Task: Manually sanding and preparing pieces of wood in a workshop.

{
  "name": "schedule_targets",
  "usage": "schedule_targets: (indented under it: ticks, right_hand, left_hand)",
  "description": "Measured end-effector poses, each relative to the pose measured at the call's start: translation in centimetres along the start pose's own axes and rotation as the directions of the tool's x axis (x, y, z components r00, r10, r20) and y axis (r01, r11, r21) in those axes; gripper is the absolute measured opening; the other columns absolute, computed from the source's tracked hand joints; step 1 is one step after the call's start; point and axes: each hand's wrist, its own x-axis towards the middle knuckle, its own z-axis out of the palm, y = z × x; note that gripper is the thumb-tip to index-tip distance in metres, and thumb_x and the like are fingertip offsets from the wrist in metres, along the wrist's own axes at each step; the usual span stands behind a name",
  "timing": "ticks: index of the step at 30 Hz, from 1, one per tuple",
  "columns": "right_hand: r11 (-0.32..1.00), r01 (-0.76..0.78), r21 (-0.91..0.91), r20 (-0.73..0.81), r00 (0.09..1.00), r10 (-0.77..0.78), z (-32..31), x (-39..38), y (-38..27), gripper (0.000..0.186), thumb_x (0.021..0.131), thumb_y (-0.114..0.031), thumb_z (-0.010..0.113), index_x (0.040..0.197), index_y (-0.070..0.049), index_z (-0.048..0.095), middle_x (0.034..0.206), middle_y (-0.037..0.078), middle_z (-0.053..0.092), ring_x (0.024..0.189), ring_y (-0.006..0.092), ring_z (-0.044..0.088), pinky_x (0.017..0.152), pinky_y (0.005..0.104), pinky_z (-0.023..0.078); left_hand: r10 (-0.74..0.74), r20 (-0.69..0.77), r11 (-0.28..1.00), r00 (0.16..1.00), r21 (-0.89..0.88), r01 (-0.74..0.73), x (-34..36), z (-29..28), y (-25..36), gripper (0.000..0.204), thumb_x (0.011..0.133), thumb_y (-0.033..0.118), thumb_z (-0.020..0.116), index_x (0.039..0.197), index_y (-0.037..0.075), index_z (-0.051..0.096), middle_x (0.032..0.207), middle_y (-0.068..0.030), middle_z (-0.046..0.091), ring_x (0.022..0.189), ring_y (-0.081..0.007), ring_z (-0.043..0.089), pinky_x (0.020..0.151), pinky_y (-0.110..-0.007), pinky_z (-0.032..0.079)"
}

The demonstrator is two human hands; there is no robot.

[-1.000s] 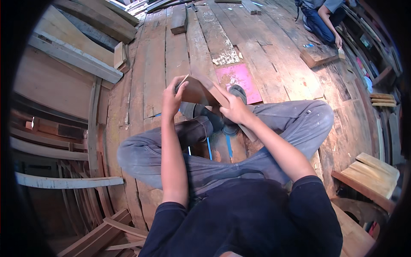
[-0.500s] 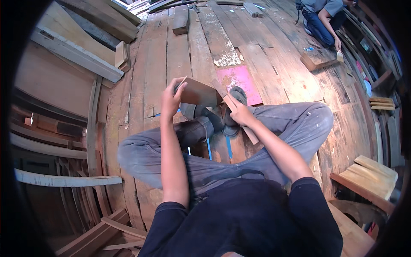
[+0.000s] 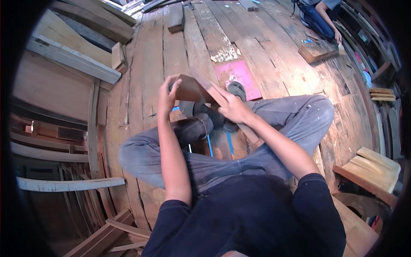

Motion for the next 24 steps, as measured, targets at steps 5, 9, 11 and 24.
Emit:
schedule_targets:
  ticks: [5,9,11,24]
  right_hand:
    - [0.999,0.018,-0.043,0.065,0.998,-0.016,-0.2,-0.1,-0.9,0.084,0.077,-0.003,0.055,0.155,-0.017,0.025,0.128,0.026,0.059,0.113,0.0421,0.06,0.096,0.0415,0.049]
    - [0.918,-0.303,-0.257,-0.016,0.951,0.309,-1.2,-0.3,9.5,0.083,0.078,-0.003,0.056,0.153,-0.02,0.028,0.125,0.025,0.06,0.114,0.0422,0.059,0.099,0.0446,0.048]
    - [0.91,-0.331,-0.251,0.007,0.939,0.344,-0.6,0.1,8.8,0.083,0.078,-0.003,0.057,0.153,-0.022,0.027,0.124,0.026,0.06,0.115,0.0423,0.058,0.099,0.0451,0.048]
    - [0.956,-0.264,-0.127,-0.295,0.93,0.218,-1.3,-0.2,6.1,0.087,0.079,-0.006,0.059,0.154,-0.031,0.022,0.105,0.032,0.063,0.1,0.0482,0.061,0.085,0.0511,0.051]
  left_hand:
    - [-0.033,0.006,0.998,0.999,-0.049,0.034,-0.7,0.0,1.0,0.029,0.096,0.023,0.063,0.114,-0.001,0.064,0.104,-0.0132,0.07,0.1,-0.0169,0.063,0.09,-0.032,0.047]
    - [-0.115,-0.027,0.993,0.993,-0.037,0.114,-0.2,0.0,-0.4,0.031,0.098,0.023,0.06,0.117,0.0,0.064,0.107,-0.014,0.07,0.103,-0.0196,0.064,0.093,-0.033,0.047]
    - [-0.109,-0.048,0.994,0.993,-0.012,0.108,-0.3,-0.6,-0.8,0.031,0.098,0.023,0.06,0.118,0.0,0.064,0.108,-0.0144,0.07,0.105,-0.0202,0.063,0.094,-0.033,0.046]
    - [-0.18,-0.158,0.957,0.971,0.198,0.209,-0.7,-0.3,0.1,0.044,0.092,0.04,0.067,0.118,0.005,0.066,0.114,-0.0195,0.067,0.108,-0.0295,0.064,0.094,-0.038,0.047]
